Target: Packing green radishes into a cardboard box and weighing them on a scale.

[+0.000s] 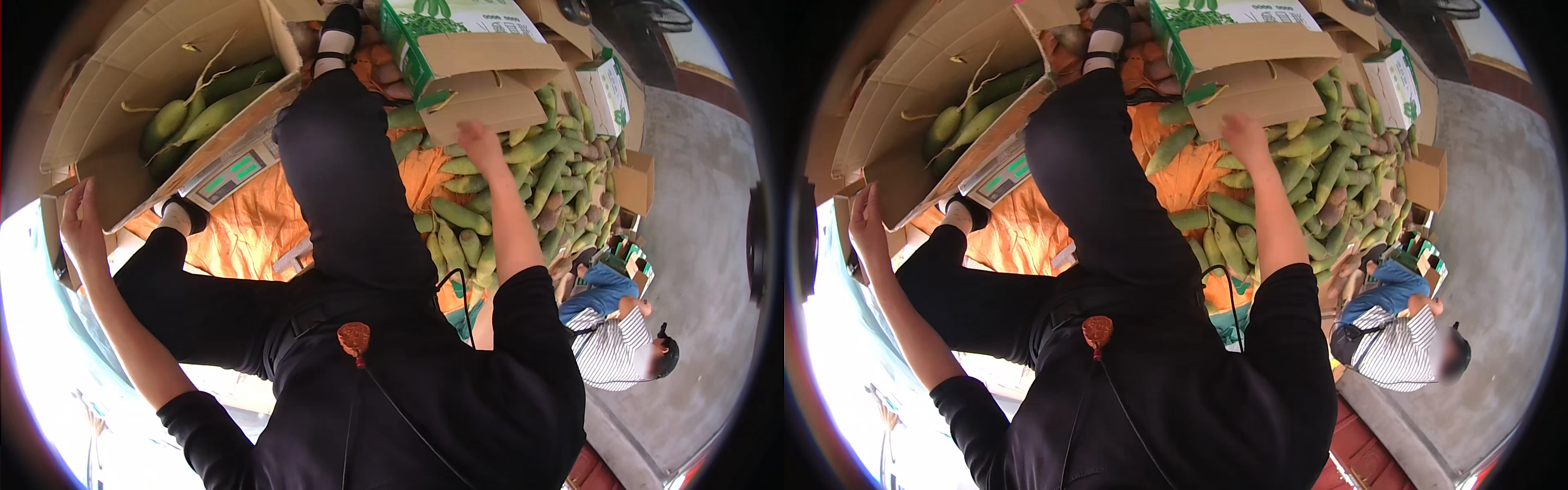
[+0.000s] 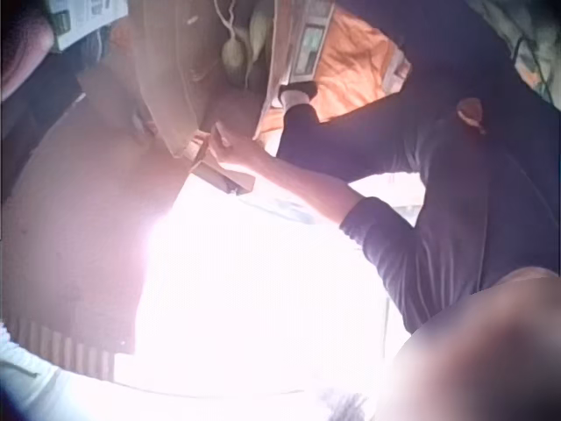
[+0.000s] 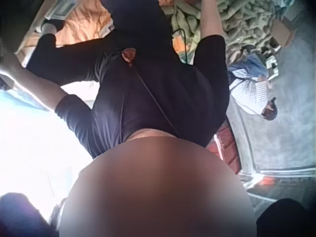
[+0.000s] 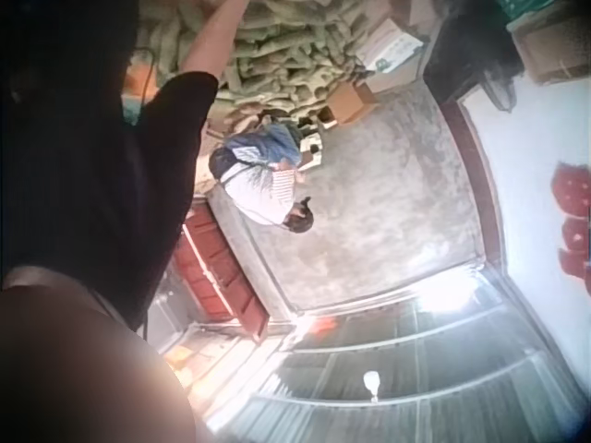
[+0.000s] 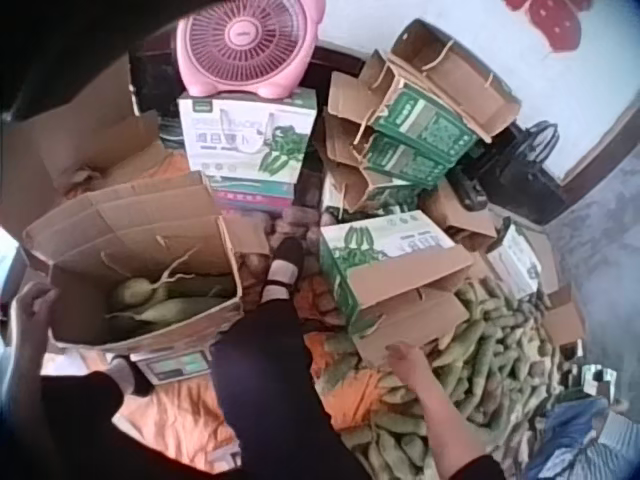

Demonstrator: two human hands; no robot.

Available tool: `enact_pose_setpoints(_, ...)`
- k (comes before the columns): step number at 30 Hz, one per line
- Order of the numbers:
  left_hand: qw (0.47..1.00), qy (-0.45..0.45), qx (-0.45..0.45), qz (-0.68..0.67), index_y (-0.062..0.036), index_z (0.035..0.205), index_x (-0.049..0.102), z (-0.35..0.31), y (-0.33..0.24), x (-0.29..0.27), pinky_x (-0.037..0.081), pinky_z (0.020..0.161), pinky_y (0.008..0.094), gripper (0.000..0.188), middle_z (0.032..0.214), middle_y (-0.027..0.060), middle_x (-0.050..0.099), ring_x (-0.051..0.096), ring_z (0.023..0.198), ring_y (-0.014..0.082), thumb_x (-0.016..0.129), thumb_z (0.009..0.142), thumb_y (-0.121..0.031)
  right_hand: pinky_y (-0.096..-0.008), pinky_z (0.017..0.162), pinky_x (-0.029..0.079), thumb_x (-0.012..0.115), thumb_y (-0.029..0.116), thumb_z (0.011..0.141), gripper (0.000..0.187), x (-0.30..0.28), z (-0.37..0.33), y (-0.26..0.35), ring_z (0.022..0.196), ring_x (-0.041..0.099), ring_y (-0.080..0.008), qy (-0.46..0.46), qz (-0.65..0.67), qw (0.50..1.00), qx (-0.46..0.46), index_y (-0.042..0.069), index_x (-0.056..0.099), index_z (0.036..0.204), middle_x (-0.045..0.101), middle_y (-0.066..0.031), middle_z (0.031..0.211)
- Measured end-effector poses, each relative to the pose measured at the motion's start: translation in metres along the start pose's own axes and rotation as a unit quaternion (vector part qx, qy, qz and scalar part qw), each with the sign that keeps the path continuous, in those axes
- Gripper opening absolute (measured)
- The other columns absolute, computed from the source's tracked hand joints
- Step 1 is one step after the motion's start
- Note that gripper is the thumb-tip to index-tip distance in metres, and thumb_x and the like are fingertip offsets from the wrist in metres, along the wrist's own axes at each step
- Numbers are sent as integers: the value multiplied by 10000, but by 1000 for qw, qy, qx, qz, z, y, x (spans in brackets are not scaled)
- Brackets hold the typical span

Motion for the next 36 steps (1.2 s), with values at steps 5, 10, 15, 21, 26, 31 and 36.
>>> enact_pose_setpoints(5, 1000, 14, -24, 4, -71, 1127, 667, 4, -15, 27, 428, 935, 293, 314, 1104, 75, 665, 597, 1051, 164, 581, 924, -294, -406, 838, 488, 651, 206, 810, 274, 40, -87, -172, 970, 612, -330, 116, -245, 959, 82, 39, 658, 1027, 654, -167, 991)
enact_pose_setpoints(10, 999, 1, -4, 32, -59, 1121, 665, 6, 5, 10, 442, 919, 292, 320, 1096, 70, 669, 607, 1040, 170, 580, 924, -296, -423, 823, 492, 714, 250, 748, 312, 43, -146, -185, 953, 611, -342, 79, -148, 933, 317, 45, 644, 973, 655, -161, 974)
enact_pose_setpoints(15, 999, 6, -20, 48, -50, 1126, 661, 5, 6, 3, 441, 925, 289, 327, 1103, 60, 663, 603, 1035, 163, 559, 935, -295, -442, 821, 491, 711, 233, 731, 308, 7, -189, -203, 933, 614, -362, -96, -119, 907, 392, 50, 625, 963, 656, -156, 1004)
enact_pose_setpoints(21, 999, 5, -32, 4, -50, 1128, 660, 19, 33, 13, 446, 911, 284, 322, 1097, 65, 663, 608, 1019, 162, 560, 934, -285, -408, 960, 443, 808, 363, 615, 701, -10, -260, -315, 1154, 534, -313, -176, -37, 849, 497, 77, 549, 1201, 555, -147, 1249)
enact_pose_setpoints(26, 998, -34, 6, 58, -46, 1075, 671, 5, -5, 8, 445, 888, 281, 265, 1049, 77, 676, 617, 990, 156, 626, 892, -232, -415, 1009, 428, 868, 444, 495, 967, 27, -263, -307, 1223, 489, -325, 1, -125, 798, 590, 17, 488, 1276, 506, -167, 1315)
enact_pose_setpoints(31, 997, -58, 18, 48, -37, 1005, 682, -7, -29, -1, 453, 853, 275, 244, 961, 80, 682, 635, 934, 169, 651, 867, -236, -408, 989, 440, 869, 417, 507, 930, 30, -258, -271, 1188, 507, -330, -36, -163, 775, 610, 4, 495, 1252, 510, -181, 1305)
enact_pose_setpoints(36, 997, -63, 24, 31, -45, 973, 691, -10, -33, 4, 454, 827, 272, 219, 925, 68, 679, 633, 892, 158, 652, 860, -228, -397, 949, 423, 858, 241, 536, 778, 37, -253, -252, 1109, 539, -346, -106, -24, 878, 465, -13, 501, 1180, 564, -199, 1184)
Point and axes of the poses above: each hand's wrist, its own z-axis towards the middle knuckle, its own x-axis out of the palm, y = z × x, the point moved 5 cm from there along z, towards the middle knuckle
